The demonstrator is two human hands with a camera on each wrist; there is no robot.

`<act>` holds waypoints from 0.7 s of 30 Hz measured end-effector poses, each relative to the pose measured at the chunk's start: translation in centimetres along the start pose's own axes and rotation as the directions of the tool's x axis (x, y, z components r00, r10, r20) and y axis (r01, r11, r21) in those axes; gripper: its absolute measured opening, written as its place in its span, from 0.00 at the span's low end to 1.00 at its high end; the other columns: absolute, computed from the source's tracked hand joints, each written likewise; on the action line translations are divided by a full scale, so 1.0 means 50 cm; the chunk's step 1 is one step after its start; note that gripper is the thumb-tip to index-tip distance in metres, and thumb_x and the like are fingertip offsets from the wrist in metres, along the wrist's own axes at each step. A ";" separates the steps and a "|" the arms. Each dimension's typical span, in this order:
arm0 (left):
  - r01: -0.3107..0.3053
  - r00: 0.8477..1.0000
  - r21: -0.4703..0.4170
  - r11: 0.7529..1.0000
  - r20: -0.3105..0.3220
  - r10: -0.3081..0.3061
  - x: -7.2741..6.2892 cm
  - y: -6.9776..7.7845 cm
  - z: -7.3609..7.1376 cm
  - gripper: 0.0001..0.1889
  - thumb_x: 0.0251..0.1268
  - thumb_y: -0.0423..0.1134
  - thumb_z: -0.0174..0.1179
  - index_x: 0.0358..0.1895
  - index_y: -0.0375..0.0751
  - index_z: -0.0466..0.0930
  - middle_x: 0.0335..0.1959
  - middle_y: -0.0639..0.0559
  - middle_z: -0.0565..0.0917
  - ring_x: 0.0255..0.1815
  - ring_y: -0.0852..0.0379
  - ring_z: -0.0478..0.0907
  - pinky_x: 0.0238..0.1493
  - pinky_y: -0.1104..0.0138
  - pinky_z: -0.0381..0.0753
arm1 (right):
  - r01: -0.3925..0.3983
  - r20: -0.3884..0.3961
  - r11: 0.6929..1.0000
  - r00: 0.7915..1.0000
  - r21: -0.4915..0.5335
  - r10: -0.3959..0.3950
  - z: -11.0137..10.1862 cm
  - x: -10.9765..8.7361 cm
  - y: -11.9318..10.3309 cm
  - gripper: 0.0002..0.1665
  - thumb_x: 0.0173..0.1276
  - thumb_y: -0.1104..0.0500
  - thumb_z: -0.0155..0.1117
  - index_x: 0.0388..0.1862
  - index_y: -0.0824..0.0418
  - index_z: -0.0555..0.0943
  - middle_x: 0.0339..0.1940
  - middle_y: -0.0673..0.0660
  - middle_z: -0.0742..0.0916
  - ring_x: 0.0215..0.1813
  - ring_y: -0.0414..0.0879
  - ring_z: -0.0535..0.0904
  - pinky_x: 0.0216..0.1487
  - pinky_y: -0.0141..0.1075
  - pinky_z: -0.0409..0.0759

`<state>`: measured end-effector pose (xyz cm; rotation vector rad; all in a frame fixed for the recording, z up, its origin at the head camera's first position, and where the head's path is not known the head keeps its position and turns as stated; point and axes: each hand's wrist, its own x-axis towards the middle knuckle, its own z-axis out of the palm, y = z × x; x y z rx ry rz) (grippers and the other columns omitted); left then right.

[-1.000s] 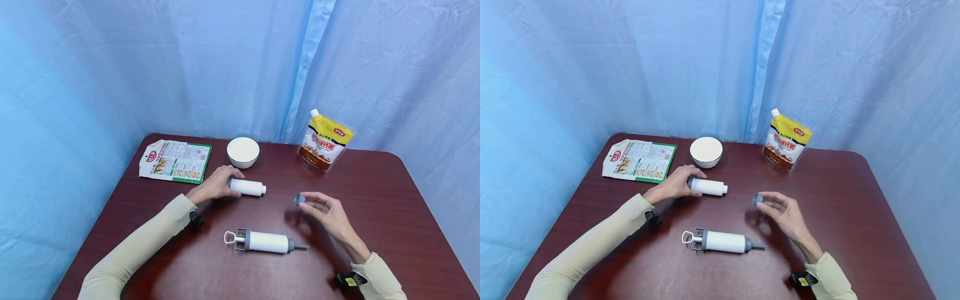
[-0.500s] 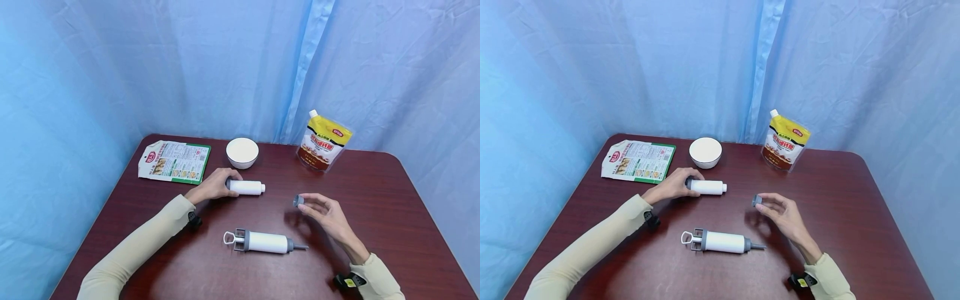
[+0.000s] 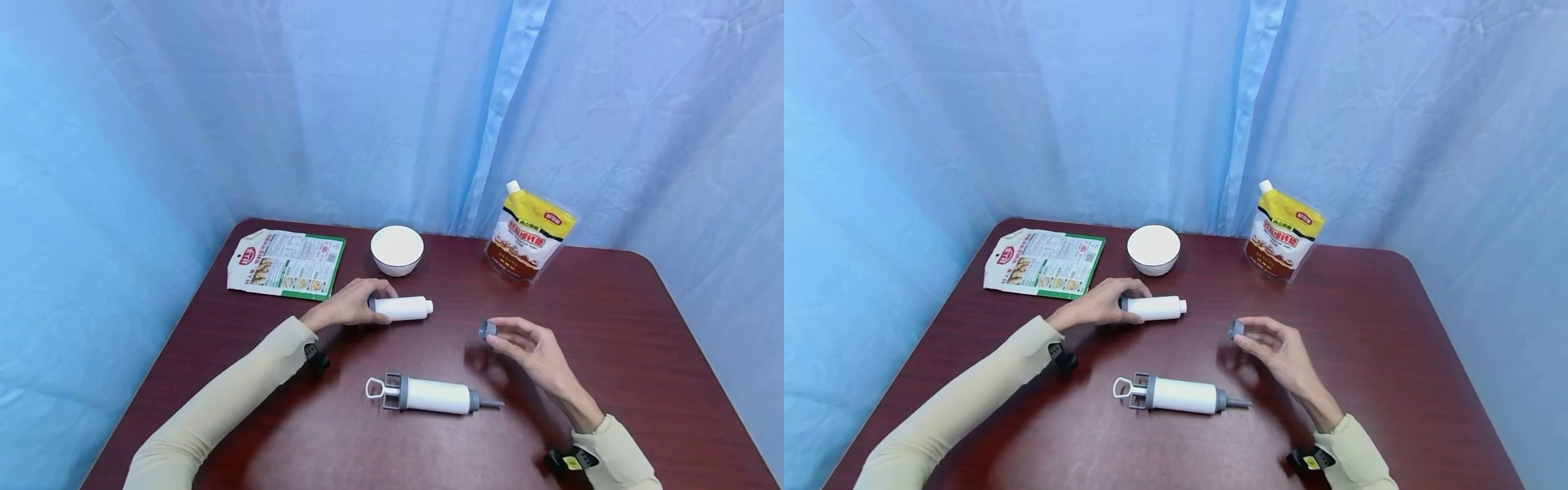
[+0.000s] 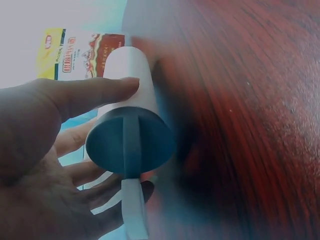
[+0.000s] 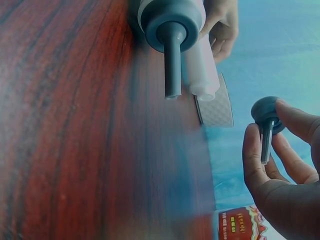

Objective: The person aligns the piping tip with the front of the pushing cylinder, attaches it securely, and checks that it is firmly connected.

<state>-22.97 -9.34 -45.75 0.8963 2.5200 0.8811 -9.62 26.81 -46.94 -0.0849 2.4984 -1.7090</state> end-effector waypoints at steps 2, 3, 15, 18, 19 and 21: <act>-0.016 1.000 -0.013 1.000 0.012 0.016 -0.003 0.000 -0.004 0.20 0.62 0.42 0.76 0.56 0.49 0.83 0.48 0.49 0.86 0.49 0.55 0.79 0.57 0.61 0.77 | 0.004 0.004 1.000 1.000 -0.002 -0.004 0.001 0.001 0.001 0.24 0.74 0.53 0.70 0.65 0.59 0.81 0.52 0.50 0.89 0.51 0.36 0.88 0.52 0.28 0.85; -0.023 1.000 -0.021 1.000 0.019 0.023 -0.004 0.001 -0.006 0.20 0.62 0.42 0.75 0.57 0.49 0.83 0.49 0.49 0.86 0.49 0.55 0.80 0.57 0.61 0.77 | 0.006 0.007 1.000 1.000 -0.002 -0.006 0.002 0.002 0.001 0.24 0.74 0.53 0.70 0.65 0.59 0.81 0.52 0.50 0.89 0.51 0.36 0.88 0.52 0.28 0.85; -0.088 0.982 -0.201 0.976 0.146 0.118 -0.019 0.031 -0.023 0.22 0.64 0.42 0.74 0.60 0.51 0.82 0.52 0.50 0.88 0.53 0.54 0.84 0.59 0.59 0.79 | 0.027 0.040 1.000 0.999 0.014 -0.028 0.013 0.009 0.001 0.23 0.74 0.55 0.70 0.64 0.59 0.81 0.54 0.52 0.88 0.52 0.38 0.88 0.52 0.29 0.85; -0.100 0.977 -0.224 0.969 0.163 0.138 -0.021 0.040 -0.023 0.21 0.64 0.42 0.74 0.60 0.52 0.83 0.52 0.53 0.88 0.51 0.57 0.84 0.57 0.61 0.79 | 0.032 0.047 0.999 0.998 0.015 -0.033 0.017 0.011 0.001 0.22 0.73 0.56 0.70 0.63 0.59 0.81 0.54 0.52 0.88 0.52 0.37 0.88 0.52 0.29 0.85; -0.105 0.975 -0.227 0.968 0.167 0.145 -0.021 0.043 -0.023 0.21 0.63 0.43 0.75 0.59 0.52 0.83 0.52 0.53 0.89 0.50 0.57 0.84 0.56 0.61 0.79 | 0.030 0.048 0.999 0.998 0.016 -0.031 0.018 0.012 0.000 0.22 0.73 0.56 0.71 0.63 0.59 0.81 0.54 0.52 0.88 0.52 0.37 0.89 0.52 0.29 0.85; -0.113 0.972 -0.234 0.966 0.174 0.155 -0.022 0.050 -0.023 0.21 0.63 0.43 0.75 0.59 0.53 0.84 0.51 0.54 0.89 0.48 0.58 0.84 0.54 0.62 0.80 | 0.028 0.053 0.999 0.998 0.017 -0.028 0.020 0.013 -0.001 0.22 0.73 0.55 0.71 0.63 0.58 0.82 0.55 0.52 0.88 0.52 0.37 0.89 0.52 0.29 0.85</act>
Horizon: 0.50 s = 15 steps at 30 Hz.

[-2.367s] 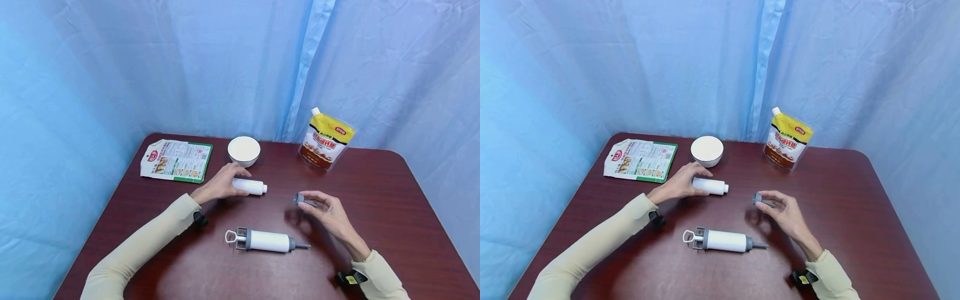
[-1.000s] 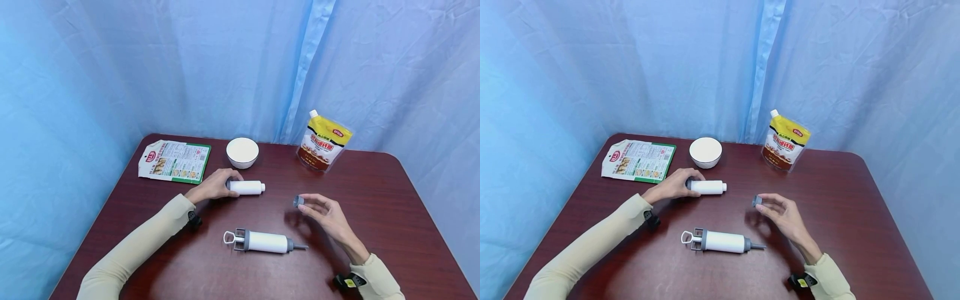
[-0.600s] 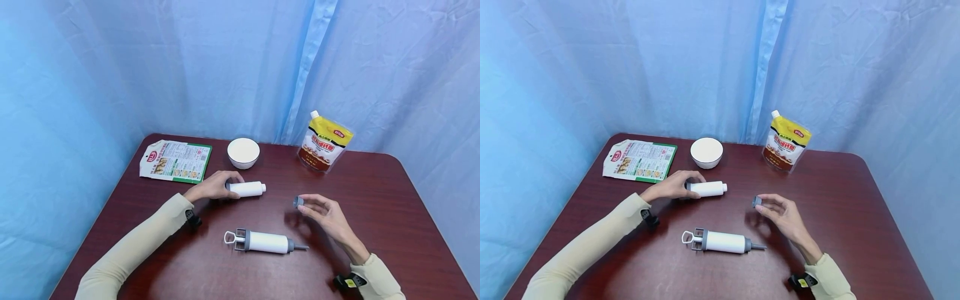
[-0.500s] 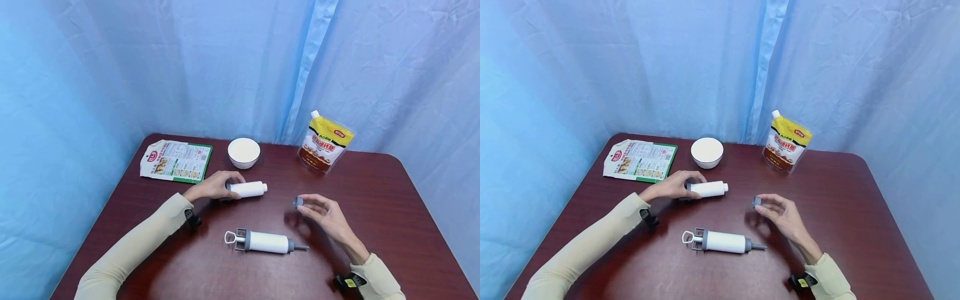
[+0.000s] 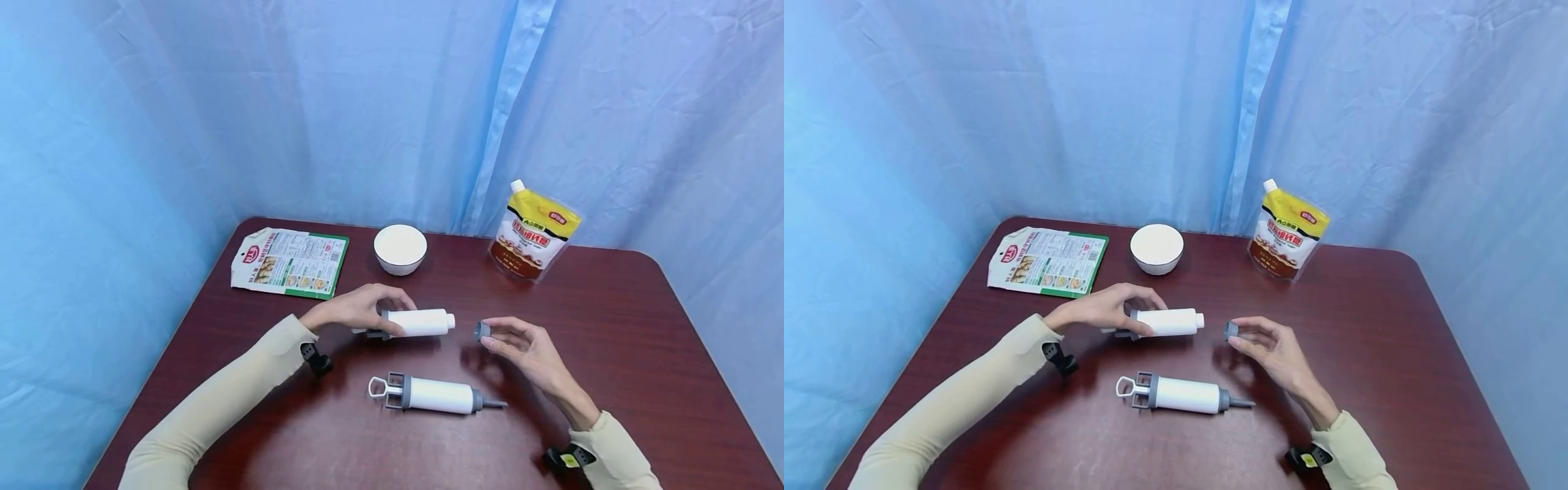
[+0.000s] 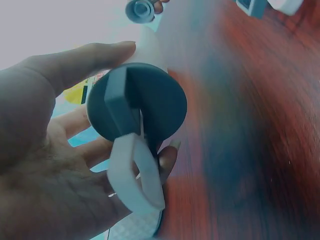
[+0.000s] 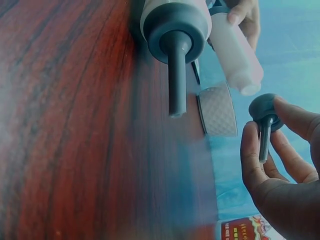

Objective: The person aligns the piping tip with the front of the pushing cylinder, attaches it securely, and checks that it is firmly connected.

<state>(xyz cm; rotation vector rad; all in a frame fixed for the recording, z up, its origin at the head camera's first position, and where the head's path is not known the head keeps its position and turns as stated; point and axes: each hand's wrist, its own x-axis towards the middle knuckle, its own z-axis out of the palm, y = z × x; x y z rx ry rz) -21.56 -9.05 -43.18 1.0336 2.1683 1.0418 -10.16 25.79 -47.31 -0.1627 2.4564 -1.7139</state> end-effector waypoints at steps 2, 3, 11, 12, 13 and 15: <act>-0.014 1.000 -0.008 1.000 0.010 0.014 0.002 0.005 0.003 0.21 0.63 0.44 0.75 0.59 0.52 0.84 0.51 0.55 0.88 0.48 0.57 0.84 0.53 0.61 0.80 | 0.001 0.006 1.000 1.000 0.000 -0.001 0.001 0.001 -0.002 0.22 0.73 0.55 0.71 0.63 0.58 0.82 0.55 0.53 0.88 0.52 0.38 0.89 0.52 0.30 0.85; -0.020 1.000 -0.009 1.000 0.014 0.020 0.003 0.007 0.004 0.21 0.63 0.44 0.75 0.58 0.52 0.84 0.50 0.55 0.88 0.48 0.57 0.84 0.54 0.60 0.81 | 0.001 0.010 1.000 1.000 0.000 -0.001 0.002 0.002 -0.003 0.22 0.73 0.55 0.71 0.63 0.58 0.82 0.56 0.54 0.88 0.52 0.38 0.89 0.52 0.30 0.85; -0.051 0.998 -0.023 0.998 0.036 0.051 0.009 0.024 0.014 0.20 0.64 0.45 0.75 0.58 0.55 0.83 0.50 0.59 0.88 0.51 0.55 0.83 0.53 0.64 0.82 | -0.003 0.028 1.000 1.000 0.025 0.002 0.009 0.001 -0.012 0.22 0.73 0.54 0.71 0.64 0.57 0.82 0.56 0.57 0.88 0.53 0.49 0.89 0.52 0.32 0.85; -0.052 0.998 -0.026 0.998 0.039 0.053 0.010 0.025 0.014 0.20 0.64 0.45 0.74 0.58 0.55 0.83 0.50 0.59 0.88 0.50 0.54 0.83 0.53 0.64 0.82 | -0.005 0.030 1.000 1.000 0.031 0.004 0.011 0.001 -0.012 0.22 0.73 0.55 0.71 0.64 0.57 0.81 0.56 0.57 0.88 0.53 0.50 0.89 0.52 0.33 0.86; -0.052 0.998 -0.029 0.998 0.043 0.053 0.010 0.027 0.014 0.20 0.64 0.45 0.74 0.59 0.56 0.83 0.50 0.59 0.87 0.50 0.55 0.83 0.53 0.64 0.82 | -0.005 0.034 0.999 0.999 0.038 0.004 0.012 0.000 -0.013 0.22 0.73 0.55 0.71 0.64 0.57 0.81 0.56 0.57 0.88 0.53 0.49 0.89 0.52 0.33 0.86; -0.052 0.997 -0.029 0.998 0.052 0.054 0.011 0.028 0.015 0.21 0.64 0.45 0.74 0.60 0.56 0.83 0.51 0.59 0.87 0.50 0.55 0.83 0.53 0.64 0.82 | 0.000 0.036 0.999 0.999 0.046 -0.001 0.015 0.000 -0.014 0.22 0.73 0.55 0.71 0.64 0.57 0.81 0.56 0.57 0.88 0.53 0.47 0.89 0.52 0.33 0.86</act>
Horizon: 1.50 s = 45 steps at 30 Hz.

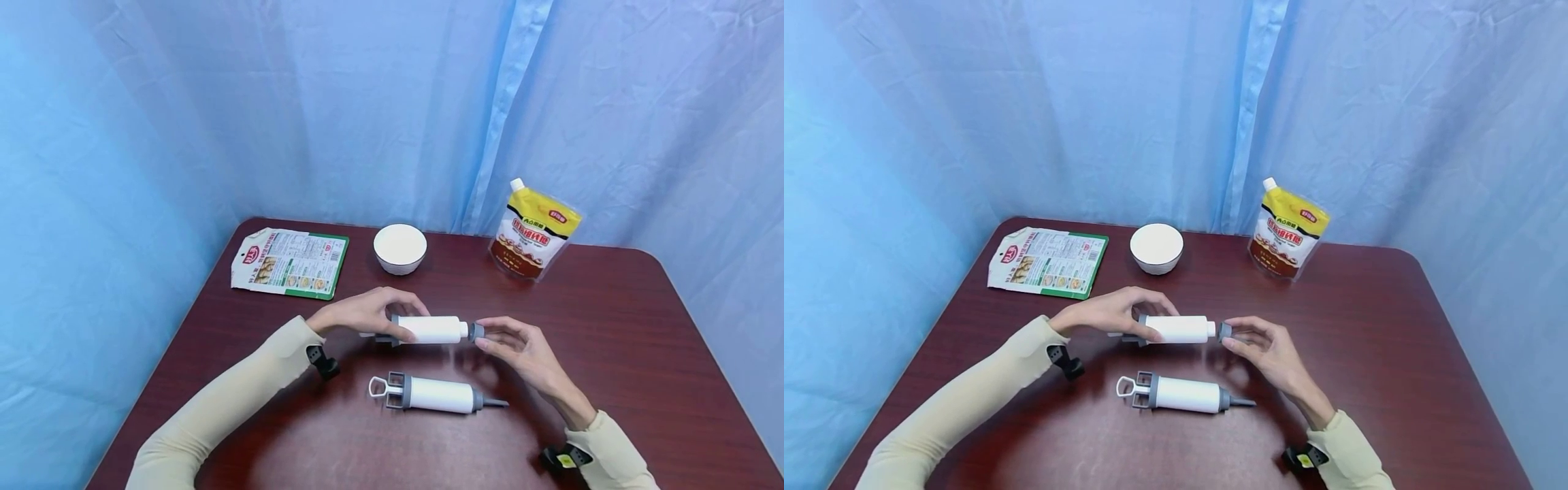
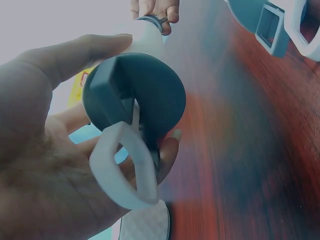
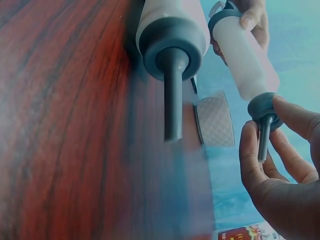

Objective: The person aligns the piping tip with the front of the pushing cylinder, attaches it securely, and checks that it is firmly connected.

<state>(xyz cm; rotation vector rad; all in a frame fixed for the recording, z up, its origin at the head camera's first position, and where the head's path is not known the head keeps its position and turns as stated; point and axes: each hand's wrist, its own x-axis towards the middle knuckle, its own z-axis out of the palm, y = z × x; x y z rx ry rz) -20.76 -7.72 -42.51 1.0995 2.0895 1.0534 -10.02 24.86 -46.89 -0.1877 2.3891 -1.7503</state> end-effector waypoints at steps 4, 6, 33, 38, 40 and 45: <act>-0.009 1.000 -0.001 1.000 0.016 0.009 0.002 0.003 0.001 0.22 0.65 0.46 0.74 0.61 0.56 0.83 0.52 0.59 0.87 0.50 0.58 0.82 0.54 0.64 0.81 | 0.010 0.003 1.000 1.000 0.008 -0.010 0.005 -0.001 -0.006 0.23 0.73 0.55 0.71 0.64 0.57 0.82 0.56 0.57 0.88 0.52 0.41 0.89 0.53 0.31 0.86; -0.016 1.000 -0.004 1.000 0.025 0.016 0.002 0.003 0.003 0.22 0.65 0.46 0.74 0.61 0.56 0.83 0.52 0.57 0.87 0.50 0.59 0.83 0.53 0.64 0.81 | 0.008 0.003 1.000 1.000 0.006 -0.008 0.007 -0.002 -0.009 0.23 0.72 0.55 0.72 0.63 0.57 0.82 0.56 0.58 0.88 0.52 0.41 0.89 0.53 0.31 0.86; -0.015 0.997 -0.070 0.997 0.075 0.020 0.011 0.010 0.026 0.21 0.66 0.45 0.73 0.61 0.56 0.84 0.54 0.58 0.88 0.52 0.59 0.83 0.55 0.64 0.81 | 0.039 0.019 0.999 0.999 0.010 -0.039 0.007 -0.015 -0.024 0.23 0.69 0.57 0.75 0.62 0.57 0.84 0.60 0.58 0.88 0.50 0.45 0.90 0.51 0.34 0.88; -0.038 0.998 -0.055 0.998 0.055 0.041 0.008 0.012 0.026 0.21 0.65 0.43 0.74 0.61 0.55 0.84 0.54 0.58 0.88 0.50 0.58 0.83 0.54 0.63 0.81 | 0.025 0.011 0.999 1.000 -0.037 -0.025 0.010 -0.013 -0.025 0.19 0.73 0.54 0.71 0.60 0.54 0.85 0.59 0.57 0.88 0.51 0.44 0.88 0.52 0.34 0.87; -0.043 0.998 -0.053 0.998 0.050 0.045 0.007 0.012 0.026 0.21 0.65 0.43 0.74 0.61 0.55 0.84 0.54 0.58 0.88 0.51 0.58 0.83 0.53 0.63 0.81 | 0.020 0.008 0.999 1.000 -0.048 -0.020 0.010 -0.012 -0.026 0.18 0.74 0.53 0.70 0.60 0.54 0.85 0.59 0.57 0.88 0.51 0.45 0.88 0.53 0.33 0.86; -0.043 0.998 -0.054 0.998 0.041 0.045 0.008 0.011 0.030 0.22 0.65 0.43 0.74 0.62 0.54 0.83 0.53 0.58 0.88 0.50 0.57 0.83 0.52 0.65 0.81 | 0.045 -0.003 0.997 0.999 -0.068 -0.045 0.009 -0.011 -0.028 0.18 0.74 0.54 0.70 0.60 0.53 0.84 0.59 0.56 0.88 0.54 0.43 0.87 0.54 0.32 0.85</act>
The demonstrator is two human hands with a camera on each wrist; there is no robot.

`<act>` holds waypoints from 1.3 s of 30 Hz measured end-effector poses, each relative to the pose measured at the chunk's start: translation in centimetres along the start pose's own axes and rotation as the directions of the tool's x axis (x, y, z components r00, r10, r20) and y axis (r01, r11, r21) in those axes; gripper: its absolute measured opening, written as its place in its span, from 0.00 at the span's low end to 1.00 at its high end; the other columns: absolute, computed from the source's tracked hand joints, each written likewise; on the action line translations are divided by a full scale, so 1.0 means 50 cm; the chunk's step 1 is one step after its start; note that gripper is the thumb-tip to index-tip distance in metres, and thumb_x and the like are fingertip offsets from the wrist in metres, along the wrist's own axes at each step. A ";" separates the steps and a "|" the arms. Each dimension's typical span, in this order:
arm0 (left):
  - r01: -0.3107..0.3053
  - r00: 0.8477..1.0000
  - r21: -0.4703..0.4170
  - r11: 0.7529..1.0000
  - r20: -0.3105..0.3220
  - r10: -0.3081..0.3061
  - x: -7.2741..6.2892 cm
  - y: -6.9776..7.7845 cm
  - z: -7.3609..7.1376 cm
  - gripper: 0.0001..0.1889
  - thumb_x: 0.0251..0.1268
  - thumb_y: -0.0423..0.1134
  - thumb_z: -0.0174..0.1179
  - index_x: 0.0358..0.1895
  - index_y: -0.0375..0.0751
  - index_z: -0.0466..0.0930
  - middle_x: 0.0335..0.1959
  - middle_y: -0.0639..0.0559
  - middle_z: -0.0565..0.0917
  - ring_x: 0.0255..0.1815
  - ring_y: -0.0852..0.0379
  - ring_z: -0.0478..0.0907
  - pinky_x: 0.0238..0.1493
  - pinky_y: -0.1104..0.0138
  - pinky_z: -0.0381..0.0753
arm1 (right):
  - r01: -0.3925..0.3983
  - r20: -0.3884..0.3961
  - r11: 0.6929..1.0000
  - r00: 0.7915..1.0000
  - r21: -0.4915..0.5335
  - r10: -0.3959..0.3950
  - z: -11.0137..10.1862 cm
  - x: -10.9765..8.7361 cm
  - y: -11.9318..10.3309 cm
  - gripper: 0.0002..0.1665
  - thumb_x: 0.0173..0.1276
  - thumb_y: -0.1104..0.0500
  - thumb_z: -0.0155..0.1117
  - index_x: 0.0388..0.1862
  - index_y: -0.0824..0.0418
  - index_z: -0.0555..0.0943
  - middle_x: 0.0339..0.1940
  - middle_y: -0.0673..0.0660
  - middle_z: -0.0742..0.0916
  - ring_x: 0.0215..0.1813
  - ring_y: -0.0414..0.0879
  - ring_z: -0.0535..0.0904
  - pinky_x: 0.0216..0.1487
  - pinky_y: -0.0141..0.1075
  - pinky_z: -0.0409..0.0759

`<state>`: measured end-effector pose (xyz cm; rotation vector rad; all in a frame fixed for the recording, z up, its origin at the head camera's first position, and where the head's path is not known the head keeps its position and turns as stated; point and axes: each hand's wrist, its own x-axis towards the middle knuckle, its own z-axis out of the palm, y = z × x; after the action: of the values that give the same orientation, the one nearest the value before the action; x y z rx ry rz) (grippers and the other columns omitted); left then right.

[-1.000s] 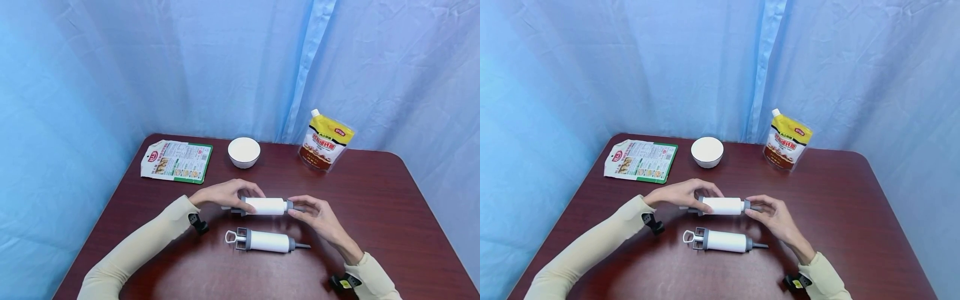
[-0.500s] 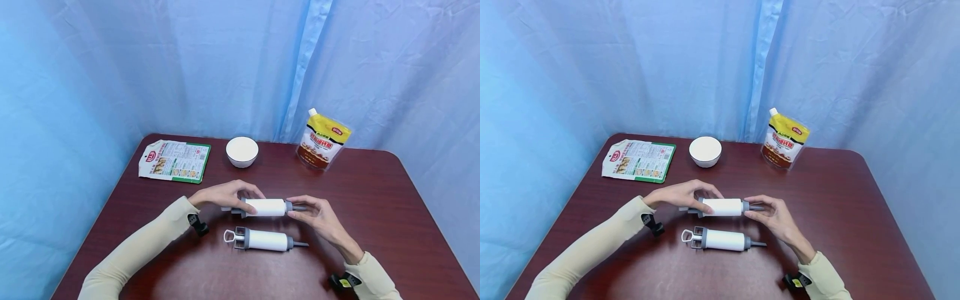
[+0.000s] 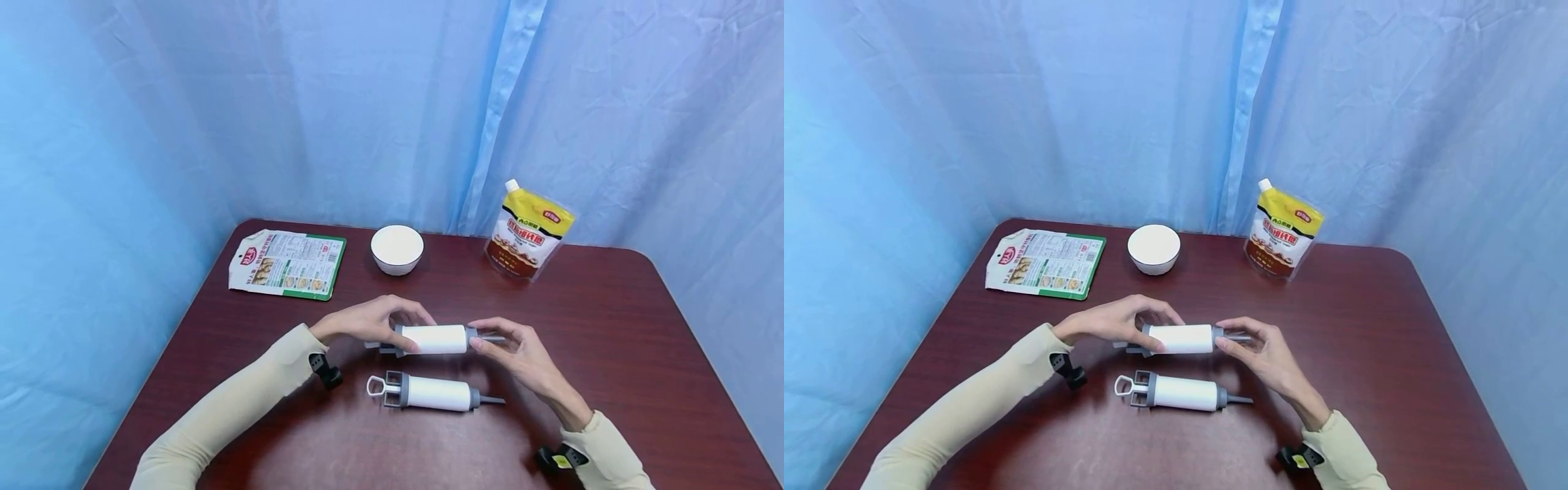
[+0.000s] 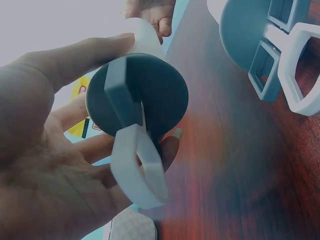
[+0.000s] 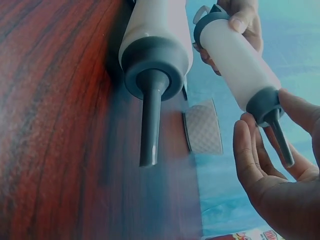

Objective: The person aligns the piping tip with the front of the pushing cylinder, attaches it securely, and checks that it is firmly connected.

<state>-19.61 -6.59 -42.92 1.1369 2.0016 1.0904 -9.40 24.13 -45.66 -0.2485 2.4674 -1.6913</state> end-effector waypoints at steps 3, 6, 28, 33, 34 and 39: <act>-0.006 1.000 0.006 1.000 -0.015 0.006 0.002 -0.001 0.003 0.22 0.64 0.43 0.74 0.62 0.54 0.83 0.53 0.58 0.89 0.50 0.58 0.83 0.52 0.65 0.81 | 0.019 -0.017 1.000 1.000 -0.019 -0.019 0.000 0.002 0.001 0.17 0.75 0.54 0.69 0.60 0.53 0.84 0.58 0.55 0.88 0.54 0.42 0.85 0.56 0.31 0.84; -0.013 0.999 0.024 1.000 -0.037 0.014 0.005 0.001 0.006 0.22 0.64 0.43 0.75 0.61 0.54 0.83 0.53 0.59 0.89 0.50 0.61 0.84 0.53 0.65 0.82 | 0.014 -0.027 1.000 1.000 -0.011 -0.014 0.002 0.004 0.004 0.15 0.77 0.53 0.67 0.58 0.55 0.85 0.55 0.56 0.88 0.50 0.47 0.87 0.54 0.36 0.87; 0.003 0.994 0.096 0.995 -0.106 0.007 0.022 -0.002 0.022 0.22 0.63 0.44 0.75 0.61 0.54 0.84 0.55 0.62 0.88 0.52 0.65 0.82 0.60 0.67 0.80 | 0.007 0.026 0.997 1.000 -0.072 -0.005 -0.016 0.012 0.008 0.20 0.74 0.51 0.70 0.62 0.52 0.84 0.58 0.58 0.88 0.47 0.47 0.89 0.49 0.35 0.88; -0.016 0.993 0.106 0.994 -0.113 0.028 0.021 -0.003 0.016 0.23 0.64 0.45 0.75 0.62 0.54 0.84 0.56 0.62 0.88 0.53 0.65 0.82 0.60 0.67 0.80 | 0.017 0.034 0.996 0.999 -0.083 -0.014 -0.019 0.012 0.010 0.23 0.72 0.52 0.72 0.64 0.52 0.83 0.60 0.58 0.87 0.50 0.45 0.88 0.51 0.31 0.86; -0.021 0.993 0.105 0.994 -0.114 0.033 0.021 -0.002 0.016 0.23 0.63 0.44 0.75 0.62 0.54 0.84 0.56 0.61 0.88 0.53 0.65 0.82 0.60 0.66 0.81 | 0.019 0.032 0.997 0.999 -0.081 -0.017 -0.019 0.012 0.011 0.22 0.73 0.52 0.71 0.63 0.53 0.83 0.59 0.58 0.88 0.49 0.47 0.88 0.50 0.32 0.86; -0.031 0.991 0.113 0.993 -0.124 0.045 0.022 0.003 0.018 0.23 0.63 0.43 0.75 0.62 0.53 0.84 0.57 0.60 0.88 0.52 0.64 0.81 0.60 0.64 0.81 | 0.009 0.022 0.999 1.000 -0.049 -0.008 -0.017 0.014 0.012 0.19 0.79 0.54 0.64 0.62 0.61 0.83 0.56 0.65 0.88 0.46 0.53 0.90 0.48 0.38 0.89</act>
<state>-19.33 -5.21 -43.32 1.1931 2.1702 1.1062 -10.30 24.99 -45.93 -0.2820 2.4979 -1.6248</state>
